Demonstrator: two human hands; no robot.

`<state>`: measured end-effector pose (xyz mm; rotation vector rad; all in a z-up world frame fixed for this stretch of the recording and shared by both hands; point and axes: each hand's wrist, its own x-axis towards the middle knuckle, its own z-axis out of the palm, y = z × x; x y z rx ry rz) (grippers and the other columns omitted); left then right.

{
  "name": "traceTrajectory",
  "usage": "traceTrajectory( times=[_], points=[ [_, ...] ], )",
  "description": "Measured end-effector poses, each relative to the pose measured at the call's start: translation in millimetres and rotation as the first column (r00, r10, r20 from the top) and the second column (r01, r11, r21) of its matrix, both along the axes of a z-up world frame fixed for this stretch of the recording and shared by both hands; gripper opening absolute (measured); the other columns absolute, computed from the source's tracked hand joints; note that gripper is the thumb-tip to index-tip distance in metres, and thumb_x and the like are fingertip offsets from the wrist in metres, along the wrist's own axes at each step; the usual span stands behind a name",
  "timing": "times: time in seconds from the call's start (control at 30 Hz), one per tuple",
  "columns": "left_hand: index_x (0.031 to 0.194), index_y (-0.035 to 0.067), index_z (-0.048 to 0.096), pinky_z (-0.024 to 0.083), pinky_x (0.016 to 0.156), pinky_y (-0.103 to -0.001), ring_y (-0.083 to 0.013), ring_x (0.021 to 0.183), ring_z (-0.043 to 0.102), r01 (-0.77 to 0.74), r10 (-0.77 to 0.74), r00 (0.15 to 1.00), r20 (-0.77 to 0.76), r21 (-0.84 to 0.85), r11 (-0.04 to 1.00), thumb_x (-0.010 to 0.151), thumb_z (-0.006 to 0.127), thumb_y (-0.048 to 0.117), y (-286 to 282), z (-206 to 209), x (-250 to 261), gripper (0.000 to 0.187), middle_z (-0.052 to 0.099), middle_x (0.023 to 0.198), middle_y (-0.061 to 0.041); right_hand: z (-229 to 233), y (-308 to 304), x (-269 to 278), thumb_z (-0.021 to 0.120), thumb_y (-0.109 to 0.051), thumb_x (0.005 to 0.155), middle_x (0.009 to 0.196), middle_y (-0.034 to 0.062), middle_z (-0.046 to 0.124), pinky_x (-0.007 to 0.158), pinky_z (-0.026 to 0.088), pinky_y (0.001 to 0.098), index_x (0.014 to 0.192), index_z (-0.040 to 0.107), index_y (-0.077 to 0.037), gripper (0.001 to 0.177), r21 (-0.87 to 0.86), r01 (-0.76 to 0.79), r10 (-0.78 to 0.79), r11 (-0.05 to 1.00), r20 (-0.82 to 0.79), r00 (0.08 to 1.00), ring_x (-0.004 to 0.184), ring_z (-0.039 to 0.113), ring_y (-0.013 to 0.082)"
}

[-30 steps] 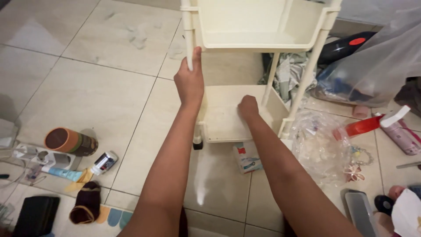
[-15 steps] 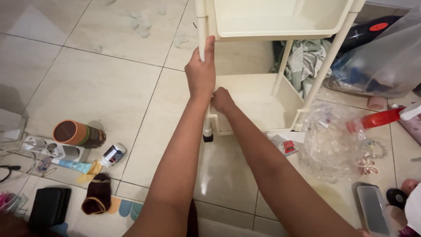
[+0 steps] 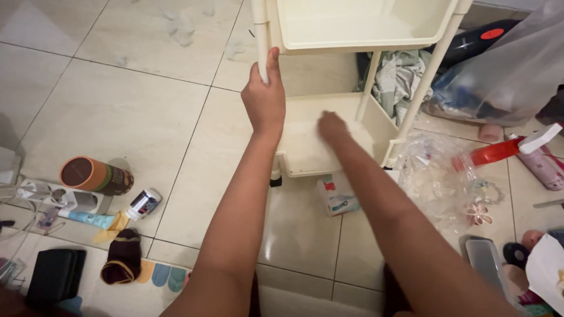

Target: Cleaning a plastic three-tier shelf unit using a spray bottle and a cloth

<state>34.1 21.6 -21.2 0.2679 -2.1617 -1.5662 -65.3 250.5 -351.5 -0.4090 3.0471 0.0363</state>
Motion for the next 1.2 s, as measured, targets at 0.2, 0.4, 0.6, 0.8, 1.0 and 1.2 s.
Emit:
traceTrajectory(
  times=[0.2,0.4,0.6,0.8,1.0,1.2],
  points=[
    [0.085,0.002,0.068,0.048,0.052,-0.039,-0.024,0.05,0.059,-0.022,0.023,0.997,0.076,-0.021,1.0,0.097,0.053,0.064,0,-2,0,0.065,0.063,0.057,-0.011,33,72,31,0.057,-0.011,0.092,0.114,0.0171,0.068,0.086,0.058,0.0454,0.099,0.077,-0.003,0.022,0.162,0.151,-0.136,0.975,-0.099,0.986,0.11,0.065,0.0329],
    [0.093,0.003,0.072,0.05,0.056,-0.036,-0.0202,0.056,0.056,0.054,-0.054,0.996,0.065,-0.001,0.999,0.095,0.053,0.066,-13,-7,-4,0.066,0.061,0.06,-0.011,-12,50,16,0.06,-0.009,0.09,0.107,0.0207,0.067,0.088,0.056,0.0466,0.093,0.076,-0.002,0.018,-0.062,0.191,-0.2,0.98,-0.18,0.963,0.102,0.064,0.0364],
    [0.095,0.001,0.072,0.048,0.058,-0.034,-0.0162,0.058,0.051,0.139,-0.139,0.99,0.032,0.013,0.99,0.096,0.053,0.067,-26,-13,-9,0.068,0.059,0.061,-0.007,13,-41,20,0.065,-0.004,0.082,0.102,0.0241,0.062,0.089,0.05,0.0502,0.092,0.074,-0.001,0.014,-0.495,-0.068,-0.101,0.866,-0.308,0.946,0.099,0.06,0.0425],
    [0.088,0.004,0.071,0.045,0.054,-0.033,-0.0123,0.056,0.053,0.218,-0.23,0.968,0.098,0.123,0.968,0.094,0.053,0.068,-21,-1,-14,0.067,0.057,0.061,-0.003,28,-113,13,0.067,-0.004,0.086,0.103,0.0214,0.062,0.09,0.051,0.0465,0.11,0.076,-0.005,0.026,-0.629,-0.047,-0.059,0.776,-0.146,0.987,0.1,0.06,0.0388],
    [0.086,0.004,0.071,0.049,0.056,-0.033,-0.0124,0.057,0.053,0.153,-0.161,0.984,0.076,0.108,0.982,0.094,0.051,0.069,-9,2,-15,0.069,0.06,0.062,-0.005,42,-127,16,0.072,-0.013,0.09,0.119,0.0295,0.067,0.093,0.053,0.0437,0.126,0.065,0.005,0.041,-0.698,0.128,-0.062,0.704,0.119,0.991,0.106,0.067,0.039],
    [0.086,0.003,0.07,0.05,0.055,-0.037,-0.018,0.055,0.057,0.082,-0.084,0.996,0.022,0.094,0.992,0.094,0.052,0.066,1,4,-3,0.066,0.066,0.062,-0.008,119,-126,61,0.069,-0.017,0.091,0.108,0.0225,0.075,0.088,0.056,0.0429,0.109,0.077,0.001,0.027,-0.502,0.273,-0.025,0.821,0.446,0.895,0.096,0.073,0.0323]
  ],
)
